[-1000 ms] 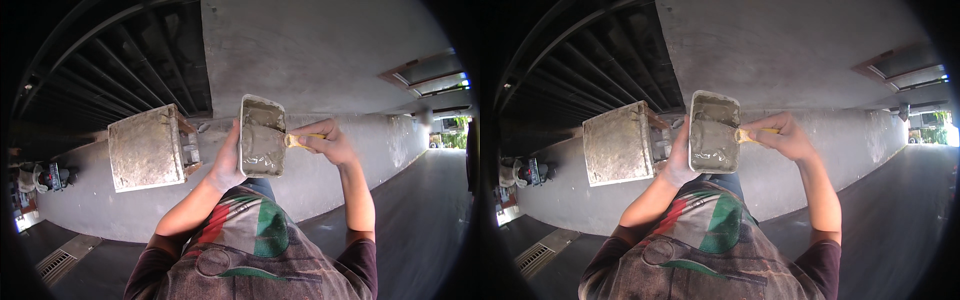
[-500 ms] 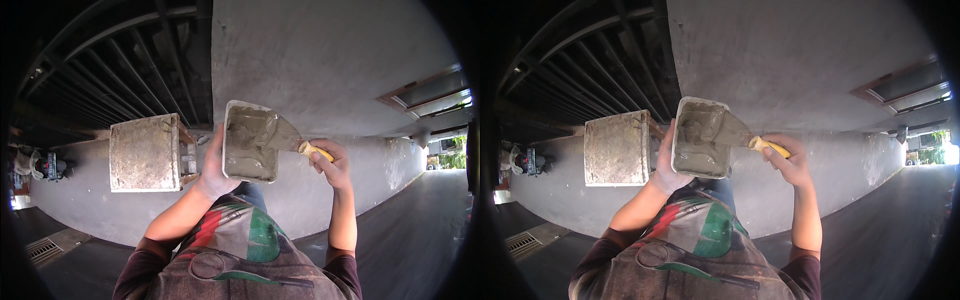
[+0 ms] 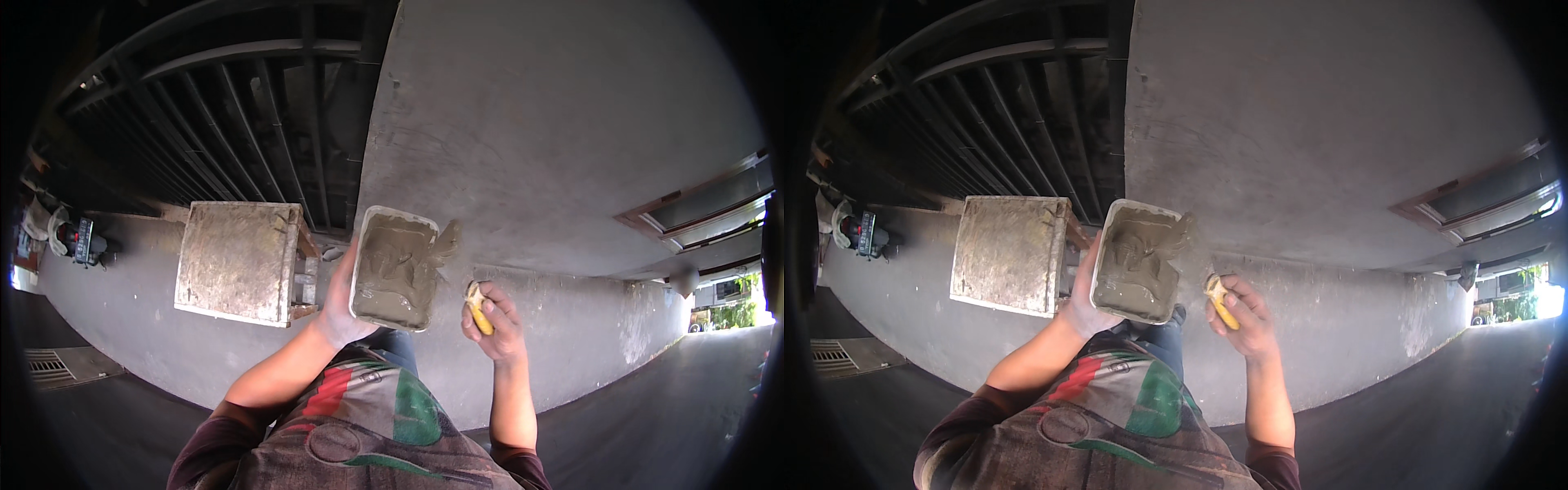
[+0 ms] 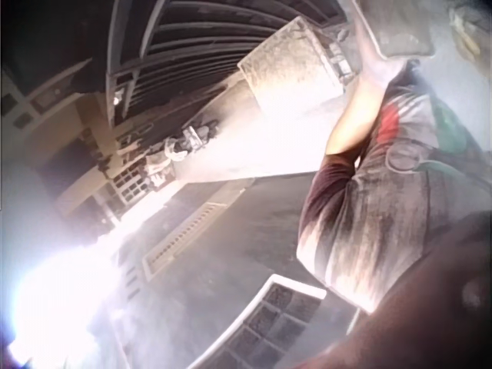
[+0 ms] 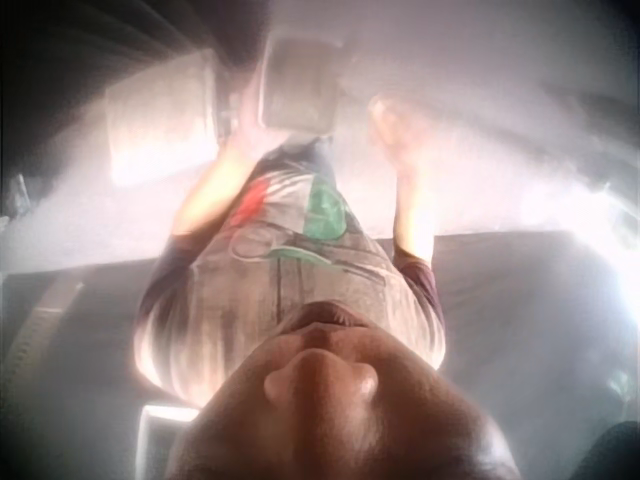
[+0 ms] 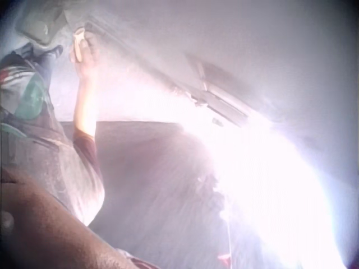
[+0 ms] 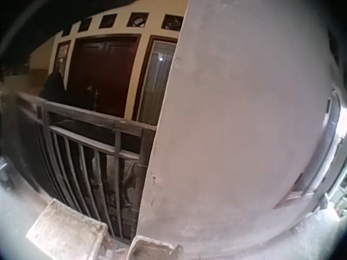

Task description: The person scoops plaster from a container with a trowel and applies it to a vertical wall surface, smoothing the material in repeated strokes. The person works near a metal gate and a wooden stool in a covered outdoor area.

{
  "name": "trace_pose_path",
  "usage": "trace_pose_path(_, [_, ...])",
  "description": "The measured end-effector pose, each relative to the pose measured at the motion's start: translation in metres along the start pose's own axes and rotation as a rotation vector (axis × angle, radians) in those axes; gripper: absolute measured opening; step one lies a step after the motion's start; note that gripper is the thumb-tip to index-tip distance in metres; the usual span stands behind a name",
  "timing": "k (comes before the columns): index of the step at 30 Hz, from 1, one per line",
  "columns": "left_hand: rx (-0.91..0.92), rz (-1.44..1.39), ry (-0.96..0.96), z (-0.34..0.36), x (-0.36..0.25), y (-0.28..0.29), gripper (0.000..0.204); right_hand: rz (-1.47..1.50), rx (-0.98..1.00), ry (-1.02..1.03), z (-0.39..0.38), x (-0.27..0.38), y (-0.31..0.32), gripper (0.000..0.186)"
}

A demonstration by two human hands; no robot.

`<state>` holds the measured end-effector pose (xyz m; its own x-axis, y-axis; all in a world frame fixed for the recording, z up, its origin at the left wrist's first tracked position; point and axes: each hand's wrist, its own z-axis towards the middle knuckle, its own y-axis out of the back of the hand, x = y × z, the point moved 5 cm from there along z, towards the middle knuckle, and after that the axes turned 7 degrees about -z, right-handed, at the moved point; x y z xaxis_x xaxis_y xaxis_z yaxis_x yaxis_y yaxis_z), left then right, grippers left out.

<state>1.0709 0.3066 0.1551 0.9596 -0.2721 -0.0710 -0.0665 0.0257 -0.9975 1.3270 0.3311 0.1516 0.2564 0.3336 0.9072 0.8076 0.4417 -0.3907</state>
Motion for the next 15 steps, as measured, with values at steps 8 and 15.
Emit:
trace_pose_path(8, [-0.029,-0.005,-0.115,-0.011,-0.018,0.03,0.067,0.365,0.091,-0.109,0.024,-0.041,-0.024,0.032])
trace_pose_path(15, [-0.026,0.182,-0.282,-0.019,-0.028,0.031,0.071,0.326,0.125,-0.054,0.051,-0.05,-0.005,0.027])
